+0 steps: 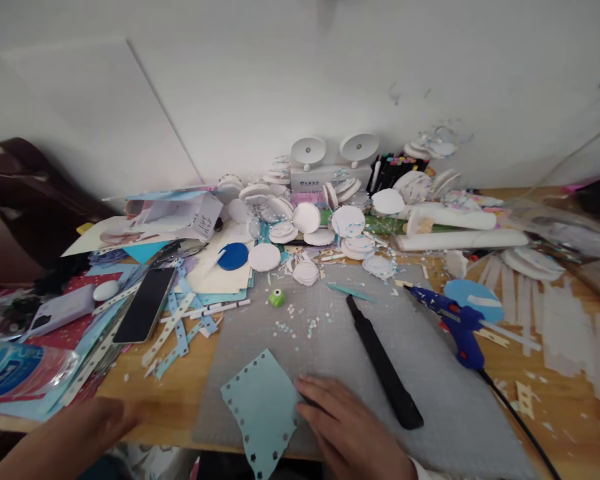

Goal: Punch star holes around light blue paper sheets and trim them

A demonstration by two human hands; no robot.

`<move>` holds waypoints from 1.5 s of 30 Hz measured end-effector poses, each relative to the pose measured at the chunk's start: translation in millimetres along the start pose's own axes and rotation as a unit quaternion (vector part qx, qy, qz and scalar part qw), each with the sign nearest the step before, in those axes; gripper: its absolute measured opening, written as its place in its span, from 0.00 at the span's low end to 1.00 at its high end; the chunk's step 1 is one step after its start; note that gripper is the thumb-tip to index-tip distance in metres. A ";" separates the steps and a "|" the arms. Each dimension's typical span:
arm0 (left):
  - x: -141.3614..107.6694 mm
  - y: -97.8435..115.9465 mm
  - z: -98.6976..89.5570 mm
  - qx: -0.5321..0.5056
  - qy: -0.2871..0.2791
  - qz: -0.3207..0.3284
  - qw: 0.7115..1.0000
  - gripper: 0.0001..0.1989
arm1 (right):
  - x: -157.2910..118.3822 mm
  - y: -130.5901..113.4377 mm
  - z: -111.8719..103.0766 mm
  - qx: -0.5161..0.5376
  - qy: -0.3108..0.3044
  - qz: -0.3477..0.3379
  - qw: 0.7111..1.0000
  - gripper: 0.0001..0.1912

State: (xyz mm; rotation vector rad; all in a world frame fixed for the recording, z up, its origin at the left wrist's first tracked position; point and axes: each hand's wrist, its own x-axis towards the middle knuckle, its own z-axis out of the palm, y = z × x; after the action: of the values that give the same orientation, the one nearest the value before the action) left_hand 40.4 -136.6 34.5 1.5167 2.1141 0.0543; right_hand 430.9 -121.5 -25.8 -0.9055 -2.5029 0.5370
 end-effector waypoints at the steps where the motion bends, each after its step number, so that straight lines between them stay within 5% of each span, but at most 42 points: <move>1: 0.6 14.3 0.1 0.033 -0.007 0.024 0.999 0.18 | -2.7 2.9 -0.2 -0.003 0.001 0.004 1.000 0.20; 6: 4.6 100.4 35.1 0.020 0.005 0.220 0.975 0.12 | -12.2 24.1 1.6 -0.053 0.041 0.084 0.994 0.21; 10: 6.7 133.5 71.6 0.093 -0.022 0.201 0.975 0.28 | -14.3 46.9 -0.6 -0.116 0.071 0.116 0.984 0.20; 17: 8.8 134.6 70.0 0.037 -0.089 0.160 0.982 0.14 | 9.0 58.6 -18.2 -0.150 0.082 0.093 0.981 0.17; 23: 12.0 133.7 67.7 0.032 -0.103 0.236 0.966 0.03 | 86.5 44.1 -17.4 -0.068 0.115 0.118 0.984 0.16; 28: 7.5 130.2 59.7 -0.144 -0.116 0.298 0.936 0.03 | 139.0 53.1 -1.3 0.025 0.102 0.127 0.986 0.13; 32: 7.3 127.6 40.0 -0.263 -0.151 0.263 0.916 0.04 | 136.9 58.0 5.1 0.093 0.086 0.094 0.987 0.10; 34: 14.9 127.1 29.5 -0.298 -0.196 0.236 0.904 0.08 | 125.9 56.7 4.2 0.215 0.098 0.106 0.966 0.11; 37: 38.1 129.6 19.1 -0.352 -0.306 0.198 0.862 0.12 | 108.8 51.8 -2.2 0.424 0.102 0.146 0.888 0.13; 45: 105.4 159.2 41.5 -0.450 -0.413 0.165 0.775 0.14 | 90.4 49.9 -7.4 0.595 0.098 0.173 0.779 0.13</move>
State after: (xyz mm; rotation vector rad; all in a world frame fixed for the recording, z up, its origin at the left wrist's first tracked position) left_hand 173.1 4.7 10.1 0.9794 0.8531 0.3882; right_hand 396.7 -23.9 -20.8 -0.7615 -1.2811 1.7368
